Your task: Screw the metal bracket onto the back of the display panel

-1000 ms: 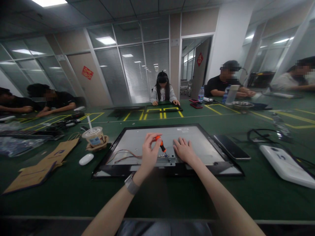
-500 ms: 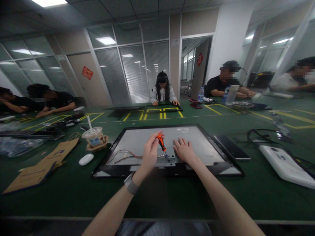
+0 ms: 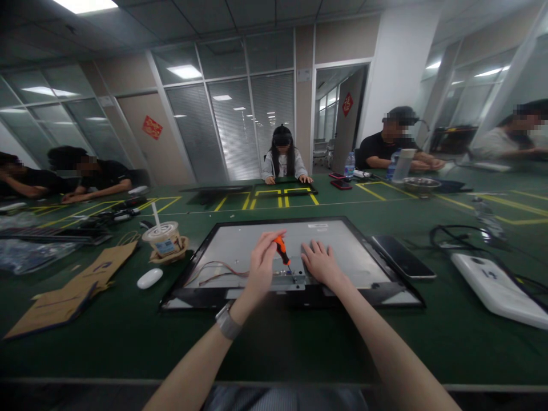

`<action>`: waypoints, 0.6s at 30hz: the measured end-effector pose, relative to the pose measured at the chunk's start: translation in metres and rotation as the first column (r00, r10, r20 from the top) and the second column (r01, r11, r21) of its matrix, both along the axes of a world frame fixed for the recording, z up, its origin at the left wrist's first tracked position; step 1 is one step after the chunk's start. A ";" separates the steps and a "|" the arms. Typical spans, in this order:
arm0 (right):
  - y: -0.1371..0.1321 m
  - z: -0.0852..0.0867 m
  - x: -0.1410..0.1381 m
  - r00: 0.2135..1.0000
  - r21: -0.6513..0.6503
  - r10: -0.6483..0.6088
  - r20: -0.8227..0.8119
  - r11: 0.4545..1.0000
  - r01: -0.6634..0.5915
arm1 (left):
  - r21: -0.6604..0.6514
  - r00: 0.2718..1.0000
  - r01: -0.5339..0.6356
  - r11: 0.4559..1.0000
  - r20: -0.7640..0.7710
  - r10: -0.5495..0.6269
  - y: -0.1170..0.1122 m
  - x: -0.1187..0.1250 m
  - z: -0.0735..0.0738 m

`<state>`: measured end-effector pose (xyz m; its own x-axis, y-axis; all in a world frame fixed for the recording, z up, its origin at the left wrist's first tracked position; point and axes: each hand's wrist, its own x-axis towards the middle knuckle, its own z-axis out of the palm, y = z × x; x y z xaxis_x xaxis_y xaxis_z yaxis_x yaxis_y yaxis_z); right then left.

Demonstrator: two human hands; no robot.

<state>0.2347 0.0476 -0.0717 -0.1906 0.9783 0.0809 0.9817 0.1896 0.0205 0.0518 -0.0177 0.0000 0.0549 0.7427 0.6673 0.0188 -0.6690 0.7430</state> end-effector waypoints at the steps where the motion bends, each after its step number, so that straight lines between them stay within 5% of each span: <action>1: 0.000 0.001 0.000 1.000 -0.003 -0.001 0.004 1.000 0.001 | 0.008 1.000 -0.003 1.000 -0.002 0.003 0.000 0.000 0.000; 9: -0.003 0.004 -0.002 1.000 -0.004 -0.002 0.011 1.000 0.002 | 0.033 0.996 -0.075 0.997 -0.041 0.077 0.002 0.000 -0.003; 18: -0.002 0.002 -0.001 1.000 -0.005 -0.006 -0.011 1.000 0.006 | 0.001 0.999 -0.022 1.000 -0.026 0.022 -0.001 -0.001 0.001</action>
<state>0.2334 0.0461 -0.0698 -0.1838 0.9799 0.0777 0.9829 0.1837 0.0083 0.0510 -0.0184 0.0010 0.0559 0.7437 0.6662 0.0534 -0.6685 0.7418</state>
